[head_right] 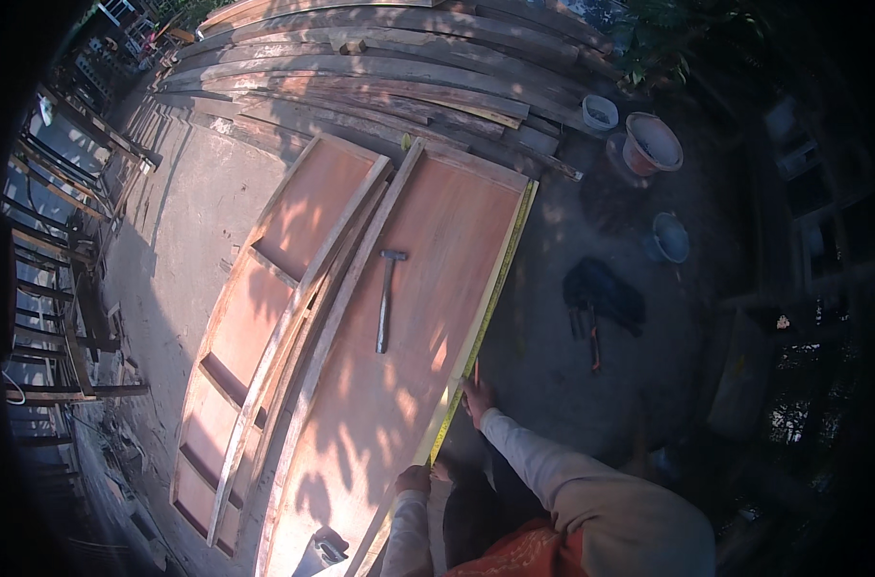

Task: The person constructs a wooden frame by sawing a piece of wood, hammering it into the frame, marking dimensions with a pencil, and measuring with a tape measure.

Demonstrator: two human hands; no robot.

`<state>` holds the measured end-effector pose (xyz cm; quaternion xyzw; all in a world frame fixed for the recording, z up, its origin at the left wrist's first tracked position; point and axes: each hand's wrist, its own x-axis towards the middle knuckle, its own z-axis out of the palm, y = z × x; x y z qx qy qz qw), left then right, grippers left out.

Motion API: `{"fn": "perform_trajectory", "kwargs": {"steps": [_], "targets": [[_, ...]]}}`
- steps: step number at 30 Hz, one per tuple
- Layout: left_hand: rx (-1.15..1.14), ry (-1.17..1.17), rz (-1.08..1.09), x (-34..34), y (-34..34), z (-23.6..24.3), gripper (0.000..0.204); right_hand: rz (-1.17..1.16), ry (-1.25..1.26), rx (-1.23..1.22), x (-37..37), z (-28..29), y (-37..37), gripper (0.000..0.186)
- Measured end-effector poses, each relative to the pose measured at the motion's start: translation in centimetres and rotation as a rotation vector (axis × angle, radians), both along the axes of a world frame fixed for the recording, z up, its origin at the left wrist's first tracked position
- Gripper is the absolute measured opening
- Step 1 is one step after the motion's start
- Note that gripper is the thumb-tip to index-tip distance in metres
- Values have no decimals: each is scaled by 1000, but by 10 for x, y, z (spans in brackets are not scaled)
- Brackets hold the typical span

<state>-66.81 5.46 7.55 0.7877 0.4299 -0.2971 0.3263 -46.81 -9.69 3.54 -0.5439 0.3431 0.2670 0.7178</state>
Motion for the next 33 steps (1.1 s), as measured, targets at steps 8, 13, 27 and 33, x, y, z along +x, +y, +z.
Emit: {"fn": "perform_trajectory", "kwargs": {"steps": [8, 13, 27, 33], "targets": [[-17, -43, 43, -176, 65, -66, 41, 108, 106, 56, -113, -20, -42, 45], [-16, 92, 30, -376, 100, -101, 41, 309, 118, -75, -220, -18, -131, 61], [160, 136, 131, -708, 196, -241, 37, 689, -58, 76, -489, -61, 25, 19], [226, 144, 151, -727, 198, -266, 36, 1091, -157, -35, -526, -110, 34, 23]]}}
